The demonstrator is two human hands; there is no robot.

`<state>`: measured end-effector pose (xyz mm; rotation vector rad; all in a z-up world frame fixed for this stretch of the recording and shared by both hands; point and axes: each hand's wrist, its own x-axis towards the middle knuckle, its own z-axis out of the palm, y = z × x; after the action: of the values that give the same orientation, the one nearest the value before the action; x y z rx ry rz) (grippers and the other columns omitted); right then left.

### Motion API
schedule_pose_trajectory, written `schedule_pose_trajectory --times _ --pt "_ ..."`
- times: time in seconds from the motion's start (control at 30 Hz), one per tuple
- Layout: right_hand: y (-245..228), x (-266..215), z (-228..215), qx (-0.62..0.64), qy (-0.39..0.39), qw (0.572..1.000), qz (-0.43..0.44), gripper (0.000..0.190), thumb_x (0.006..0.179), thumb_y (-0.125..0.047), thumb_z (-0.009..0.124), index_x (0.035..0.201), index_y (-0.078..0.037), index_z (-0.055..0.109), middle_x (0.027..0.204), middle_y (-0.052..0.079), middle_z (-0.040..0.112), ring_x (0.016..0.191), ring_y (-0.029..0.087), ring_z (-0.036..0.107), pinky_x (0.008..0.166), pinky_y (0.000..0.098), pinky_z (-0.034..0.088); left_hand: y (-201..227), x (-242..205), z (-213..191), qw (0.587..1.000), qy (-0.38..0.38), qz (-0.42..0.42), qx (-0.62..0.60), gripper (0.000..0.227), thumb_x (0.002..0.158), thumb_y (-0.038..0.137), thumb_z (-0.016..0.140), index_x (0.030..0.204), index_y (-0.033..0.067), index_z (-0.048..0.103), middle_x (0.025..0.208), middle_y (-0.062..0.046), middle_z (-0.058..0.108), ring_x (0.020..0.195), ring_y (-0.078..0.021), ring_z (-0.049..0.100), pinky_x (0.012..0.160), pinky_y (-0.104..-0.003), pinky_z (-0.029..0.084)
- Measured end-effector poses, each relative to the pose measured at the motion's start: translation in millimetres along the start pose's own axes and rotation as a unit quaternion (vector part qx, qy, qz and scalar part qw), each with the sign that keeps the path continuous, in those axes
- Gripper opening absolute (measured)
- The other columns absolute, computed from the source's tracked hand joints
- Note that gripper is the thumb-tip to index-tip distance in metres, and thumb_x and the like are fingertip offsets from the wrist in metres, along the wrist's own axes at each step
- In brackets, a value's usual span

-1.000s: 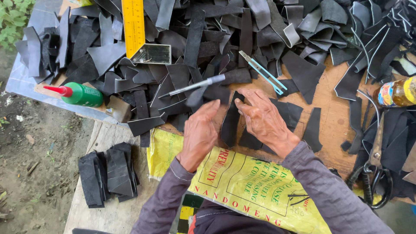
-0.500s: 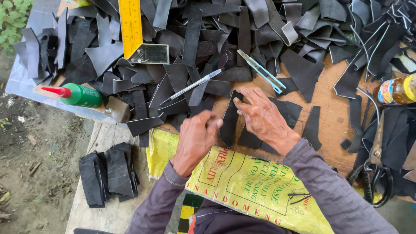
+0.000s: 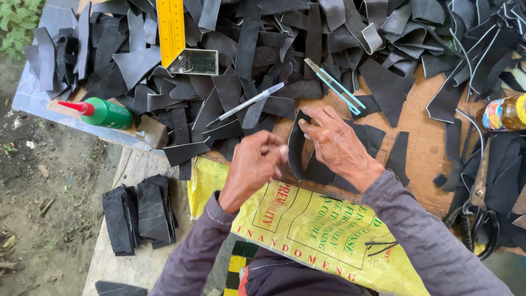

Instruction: The person arranges and cuts black leather pieces on a wooden workbench. They use a ruler and a utility knife to measure and trim the material, then use scissors to cut additional strips. The person handles the leather pieces by hand, stacking them and placing a rectangular board on top.

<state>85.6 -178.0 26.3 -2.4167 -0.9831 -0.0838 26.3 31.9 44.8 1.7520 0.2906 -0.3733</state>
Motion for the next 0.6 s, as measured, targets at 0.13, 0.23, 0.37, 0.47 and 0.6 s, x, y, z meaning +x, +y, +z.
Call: schedule_pose_trajectory --times 0.13,0.23,0.37,0.47,0.6 --pt "0 1 0 0.017 0.009 1.000 0.005 0.040 0.073 0.006 0.067 0.112 0.003 0.073 0.129 0.016 0.062 0.117 0.034 0.058 0.096 0.0406 0.051 -7 -21 12 0.990 0.060 0.071 0.103 0.024 0.082 0.013 0.078 0.095 -0.0029 0.067 0.064 -0.011 0.072 0.052 -0.0154 0.070 0.050 -0.031 0.053" --pt "0 2 3 0.028 0.013 1.000 0.009 0.037 0.075 0.005 0.069 0.111 0.003 0.074 0.128 0.016 0.063 0.116 0.034 0.059 0.095 0.0402 0.051 -15 -24 19 0.986 0.087 0.082 0.118 0.023 0.080 0.011 0.079 0.093 -0.0029 0.066 0.064 -0.014 0.071 0.054 -0.0202 0.071 0.051 -0.034 0.052" --pt "5 3 4 0.022 0.018 1.000 0.006 0.037 0.071 0.007 0.069 0.107 0.002 0.076 0.126 0.016 0.065 0.115 0.034 0.060 0.095 0.0395 0.052 -16 -22 19 0.985 0.083 0.105 0.105 0.022 0.079 0.008 0.075 0.095 -0.0027 0.063 0.063 -0.015 0.070 0.053 -0.0242 0.071 0.052 -0.034 0.052" --pt "11 4 5 0.018 0.016 1.000 -0.002 0.038 0.070 0.007 0.068 0.106 0.001 0.077 0.125 0.016 0.066 0.113 0.033 0.061 0.096 0.0388 0.052 -16 -24 19 0.987 0.070 0.101 0.104 0.032 0.080 0.006 0.072 0.109 -0.0025 0.063 0.062 -0.015 0.069 0.052 -0.0271 0.070 0.050 -0.036 0.049" --pt "15 6 7 0.027 0.016 0.999 0.000 0.035 0.071 0.007 0.068 0.105 0.002 0.077 0.124 0.016 0.066 0.112 0.034 0.061 0.095 0.0390 0.053 -19 -24 21 0.976 0.063 0.151 0.145 0.041 0.083 0.005 0.070 0.123 0.0013 0.068 0.063 -0.017 0.066 0.051 -0.0297 0.067 0.051 -0.039 0.050"
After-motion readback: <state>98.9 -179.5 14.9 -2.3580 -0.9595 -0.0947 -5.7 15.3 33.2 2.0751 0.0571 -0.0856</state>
